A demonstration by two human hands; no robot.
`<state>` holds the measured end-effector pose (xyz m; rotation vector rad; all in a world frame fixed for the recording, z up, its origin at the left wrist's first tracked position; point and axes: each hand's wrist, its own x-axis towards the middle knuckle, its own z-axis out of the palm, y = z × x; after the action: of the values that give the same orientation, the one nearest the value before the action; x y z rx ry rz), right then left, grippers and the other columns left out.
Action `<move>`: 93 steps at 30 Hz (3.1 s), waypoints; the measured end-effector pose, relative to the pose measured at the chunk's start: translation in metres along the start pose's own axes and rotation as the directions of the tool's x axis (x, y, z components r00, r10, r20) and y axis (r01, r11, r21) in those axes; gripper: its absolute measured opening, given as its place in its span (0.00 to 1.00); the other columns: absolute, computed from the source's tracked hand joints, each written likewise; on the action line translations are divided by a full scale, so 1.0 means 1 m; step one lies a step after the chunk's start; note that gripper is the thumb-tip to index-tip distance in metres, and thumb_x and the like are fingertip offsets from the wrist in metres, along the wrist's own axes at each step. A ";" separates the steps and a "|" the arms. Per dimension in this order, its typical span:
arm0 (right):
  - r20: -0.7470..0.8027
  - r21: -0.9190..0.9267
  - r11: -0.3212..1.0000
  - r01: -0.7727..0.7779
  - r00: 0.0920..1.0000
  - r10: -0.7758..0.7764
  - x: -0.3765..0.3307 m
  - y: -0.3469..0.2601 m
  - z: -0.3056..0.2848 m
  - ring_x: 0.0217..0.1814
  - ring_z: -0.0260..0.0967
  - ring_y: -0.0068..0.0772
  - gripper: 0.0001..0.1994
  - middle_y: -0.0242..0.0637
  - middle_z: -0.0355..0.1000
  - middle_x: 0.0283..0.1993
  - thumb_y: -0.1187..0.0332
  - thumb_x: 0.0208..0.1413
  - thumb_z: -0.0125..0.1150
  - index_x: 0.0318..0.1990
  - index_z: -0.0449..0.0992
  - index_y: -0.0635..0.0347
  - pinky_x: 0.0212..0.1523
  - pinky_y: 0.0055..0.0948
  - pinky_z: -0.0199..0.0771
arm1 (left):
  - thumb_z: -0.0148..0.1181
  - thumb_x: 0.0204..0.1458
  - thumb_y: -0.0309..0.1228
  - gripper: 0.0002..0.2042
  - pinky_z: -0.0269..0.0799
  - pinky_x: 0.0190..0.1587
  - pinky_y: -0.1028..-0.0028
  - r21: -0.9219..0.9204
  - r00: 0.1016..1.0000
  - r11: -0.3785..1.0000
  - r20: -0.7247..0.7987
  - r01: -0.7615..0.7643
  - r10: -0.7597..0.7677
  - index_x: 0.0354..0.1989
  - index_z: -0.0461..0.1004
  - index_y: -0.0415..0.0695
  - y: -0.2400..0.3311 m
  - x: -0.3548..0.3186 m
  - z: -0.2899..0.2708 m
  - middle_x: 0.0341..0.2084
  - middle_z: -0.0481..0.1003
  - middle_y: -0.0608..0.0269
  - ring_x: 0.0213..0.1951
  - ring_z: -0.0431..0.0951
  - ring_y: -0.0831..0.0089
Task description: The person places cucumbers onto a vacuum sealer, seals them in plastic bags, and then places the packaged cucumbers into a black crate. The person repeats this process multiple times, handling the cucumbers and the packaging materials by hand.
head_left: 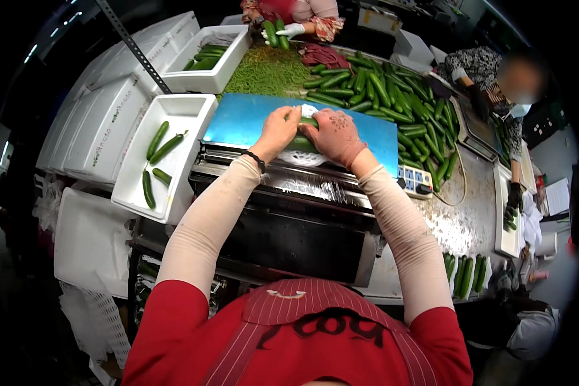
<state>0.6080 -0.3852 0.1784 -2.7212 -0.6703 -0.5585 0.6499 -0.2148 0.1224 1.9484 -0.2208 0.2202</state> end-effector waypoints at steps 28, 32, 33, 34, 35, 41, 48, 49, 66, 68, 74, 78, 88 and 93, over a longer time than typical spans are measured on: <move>0.214 0.026 0.930 0.367 0.906 -0.364 -0.118 0.031 -0.074 0.35 0.70 0.42 0.13 0.29 0.73 0.45 0.72 0.44 0.62 0.40 0.74 0.52 0.38 0.38 0.69 | 0.62 0.46 0.19 0.09 0.72 0.34 0.64 0.180 0.586 0.684 0.690 -0.707 0.425 0.36 0.72 0.40 0.016 -0.058 -0.122 0.32 0.71 0.54 0.34 0.76 0.54; 0.118 0.432 0.901 -0.049 0.993 -0.003 -0.141 0.019 -0.063 0.34 0.75 0.33 0.07 0.35 0.75 0.40 0.76 0.55 0.57 0.40 0.77 0.57 0.37 0.30 0.74 | 0.56 0.53 0.16 0.03 0.68 0.22 0.74 -0.010 0.796 0.877 0.414 -0.480 0.441 0.30 0.70 0.36 0.016 -0.073 -0.109 0.24 0.69 0.59 0.20 0.73 0.72; 0.219 0.598 0.715 -0.362 0.932 0.288 -0.155 0.016 -0.066 0.32 0.75 0.29 0.07 0.36 0.75 0.40 0.77 0.57 0.56 0.41 0.77 0.58 0.35 0.27 0.75 | 0.52 0.57 0.15 0.04 0.69 0.20 0.77 -0.058 0.857 0.965 0.447 -0.257 0.255 0.31 0.69 0.37 0.023 -0.082 -0.115 0.25 0.69 0.63 0.20 0.74 0.78; 0.297 0.751 0.458 -0.475 0.863 0.409 -0.161 0.007 -0.072 0.30 0.73 0.23 0.04 0.37 0.75 0.40 0.77 0.62 0.55 0.41 0.76 0.62 0.32 0.24 0.75 | 0.51 0.58 0.15 0.04 0.71 0.22 0.77 -0.166 0.870 0.960 0.408 -0.226 0.276 0.32 0.69 0.37 0.030 -0.091 -0.119 0.26 0.69 0.63 0.22 0.76 0.77; 0.200 0.850 0.397 -0.346 0.909 0.365 -0.162 0.000 -0.077 0.34 0.76 0.27 0.05 0.38 0.74 0.42 0.75 0.63 0.55 0.43 0.74 0.67 0.37 0.26 0.78 | 0.50 0.58 0.15 0.05 0.73 0.24 0.77 -0.269 0.886 0.944 0.365 -0.192 0.284 0.34 0.69 0.37 0.034 -0.095 -0.123 0.27 0.69 0.63 0.23 0.77 0.75; -0.426 0.863 0.456 0.219 0.801 0.421 -0.059 -0.017 -0.141 0.45 0.77 0.36 0.06 0.45 0.75 0.46 0.77 0.63 0.53 0.45 0.72 0.70 0.50 0.32 0.78 | 0.49 0.62 0.19 0.04 0.79 0.52 0.66 -0.461 0.882 0.764 -0.102 -0.452 0.460 0.40 0.72 0.35 0.119 -0.021 -0.110 0.42 0.76 0.50 0.43 0.81 0.63; -0.114 0.047 0.996 -0.076 0.990 0.080 -0.013 0.104 0.015 0.40 0.73 0.58 0.14 0.56 0.74 0.41 0.64 0.63 0.50 0.38 0.77 0.67 0.43 0.44 0.74 | 0.53 0.58 0.31 0.10 0.73 0.45 0.59 0.401 0.958 0.873 0.179 -0.278 0.223 0.38 0.76 0.37 -0.006 0.055 -0.033 0.36 0.78 0.45 0.42 0.78 0.48; -0.185 0.027 0.999 -0.040 0.982 0.045 -0.017 0.097 0.023 0.39 0.72 0.58 0.16 0.55 0.74 0.39 0.61 0.64 0.49 0.34 0.77 0.66 0.43 0.45 0.74 | 0.53 0.57 0.31 0.09 0.73 0.43 0.57 0.322 0.942 0.893 0.220 -0.314 0.252 0.34 0.76 0.37 -0.010 0.045 -0.031 0.34 0.77 0.42 0.40 0.76 0.42; 0.127 0.636 0.641 -0.430 0.877 0.463 -0.066 0.049 0.010 0.28 0.57 0.28 0.27 0.33 0.67 0.26 0.51 0.71 0.35 0.34 0.73 0.68 0.30 0.33 0.60 | 0.46 0.66 0.43 0.16 0.70 0.48 0.68 -0.302 0.994 0.951 0.056 -0.070 0.090 0.49 0.68 0.42 0.008 -0.014 -0.022 0.38 0.75 0.53 0.43 0.75 0.66; 0.081 0.673 0.624 -0.397 0.878 0.471 -0.061 0.035 0.007 0.30 0.60 0.27 0.27 0.35 0.70 0.30 0.52 0.71 0.35 0.37 0.73 0.69 0.34 0.31 0.63 | 0.47 0.66 0.41 0.15 0.70 0.47 0.70 -0.315 0.995 0.944 -0.026 -0.096 0.092 0.48 0.69 0.41 0.010 -0.014 -0.022 0.36 0.75 0.54 0.41 0.75 0.68; -0.004 0.761 0.559 -0.330 0.858 0.513 -0.083 0.012 -0.016 0.35 0.67 0.27 0.26 0.38 0.74 0.36 0.54 0.71 0.37 0.42 0.73 0.71 0.40 0.28 0.69 | 0.49 0.66 0.37 0.14 0.71 0.46 0.72 -0.382 0.985 0.917 -0.162 -0.116 0.057 0.46 0.71 0.37 0.045 -0.061 -0.033 0.36 0.77 0.57 0.40 0.75 0.73; -0.156 0.430 0.824 -0.368 0.869 0.469 -0.145 -0.009 -0.037 0.38 0.65 0.37 0.17 0.44 0.72 0.36 0.63 0.68 0.44 0.40 0.73 0.71 0.42 0.35 0.67 | 0.50 0.65 0.41 0.16 0.73 0.46 0.70 -0.361 0.998 0.932 -0.071 -0.024 -0.002 0.48 0.73 0.40 0.089 -0.122 -0.049 0.37 0.79 0.53 0.42 0.79 0.67; -0.042 0.138 0.912 -0.386 0.918 0.395 -0.272 -0.027 -0.033 0.38 0.71 0.58 0.12 0.54 0.74 0.35 0.71 0.59 0.47 0.39 0.77 0.66 0.40 0.49 0.70 | 0.57 0.58 0.40 0.09 0.56 0.49 0.68 0.177 0.984 0.983 -0.158 -0.048 0.077 0.36 0.81 0.53 0.119 -0.218 -0.012 0.29 0.74 0.70 0.38 0.73 0.69; 0.290 0.100 0.954 -0.283 0.925 0.244 -0.287 -0.013 -0.013 0.36 0.71 0.57 0.12 0.52 0.75 0.34 0.70 0.58 0.48 0.38 0.78 0.65 0.38 0.49 0.70 | 0.59 0.55 0.35 0.08 0.66 0.48 0.67 0.053 0.904 0.963 -0.361 0.263 -0.227 0.33 0.82 0.47 0.065 -0.248 -0.010 0.33 0.75 0.63 0.41 0.73 0.67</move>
<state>0.3627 -0.4885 0.0686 -2.7158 -0.3736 -0.0656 0.3936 -0.2177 0.1207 1.9756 0.2774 0.4143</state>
